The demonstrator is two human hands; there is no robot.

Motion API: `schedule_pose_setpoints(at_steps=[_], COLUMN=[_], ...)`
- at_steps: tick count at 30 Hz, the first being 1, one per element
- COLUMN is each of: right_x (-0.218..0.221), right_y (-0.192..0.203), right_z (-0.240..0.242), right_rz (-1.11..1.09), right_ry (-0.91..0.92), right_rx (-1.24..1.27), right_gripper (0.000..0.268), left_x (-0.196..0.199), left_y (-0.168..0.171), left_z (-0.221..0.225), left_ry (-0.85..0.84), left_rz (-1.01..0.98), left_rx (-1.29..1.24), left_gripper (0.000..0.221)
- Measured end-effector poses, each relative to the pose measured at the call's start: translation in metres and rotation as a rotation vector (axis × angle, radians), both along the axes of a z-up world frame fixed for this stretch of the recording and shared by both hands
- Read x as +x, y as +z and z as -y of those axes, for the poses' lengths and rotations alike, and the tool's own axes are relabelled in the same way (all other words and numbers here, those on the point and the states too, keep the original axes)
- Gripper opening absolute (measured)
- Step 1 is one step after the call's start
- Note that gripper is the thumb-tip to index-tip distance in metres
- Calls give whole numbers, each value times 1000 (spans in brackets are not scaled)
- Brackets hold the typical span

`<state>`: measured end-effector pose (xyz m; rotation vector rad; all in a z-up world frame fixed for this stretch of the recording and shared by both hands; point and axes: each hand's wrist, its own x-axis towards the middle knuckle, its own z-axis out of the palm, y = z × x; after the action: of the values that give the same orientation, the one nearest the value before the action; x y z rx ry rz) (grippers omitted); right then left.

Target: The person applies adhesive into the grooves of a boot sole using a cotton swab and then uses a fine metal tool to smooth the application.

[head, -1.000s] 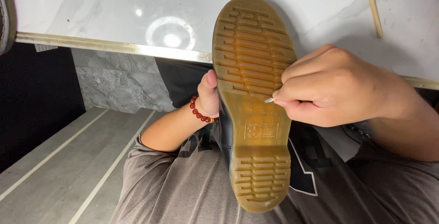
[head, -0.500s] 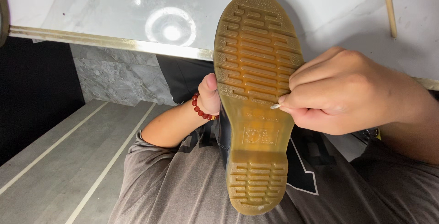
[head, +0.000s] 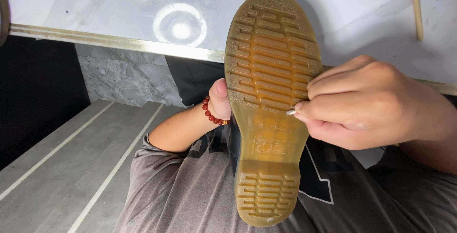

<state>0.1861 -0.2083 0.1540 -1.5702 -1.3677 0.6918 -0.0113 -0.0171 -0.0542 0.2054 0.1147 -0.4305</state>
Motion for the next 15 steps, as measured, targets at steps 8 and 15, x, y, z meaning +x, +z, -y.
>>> schedule_pose_setpoints(at_steps=[8,15], right_x=[-4,-22], right_y=[7,11], right_z=[3,12], right_rz=[7,56], right_ry=[-104,-207], right_rx=[87,53], right_gripper=[11,14], left_x=[-3,-9], left_y=[4,-3], left_z=[-5,-7], left_ry=[-20,-46], left_rz=[21,-2], left_rx=[-30,-103], left_gripper=[100,100])
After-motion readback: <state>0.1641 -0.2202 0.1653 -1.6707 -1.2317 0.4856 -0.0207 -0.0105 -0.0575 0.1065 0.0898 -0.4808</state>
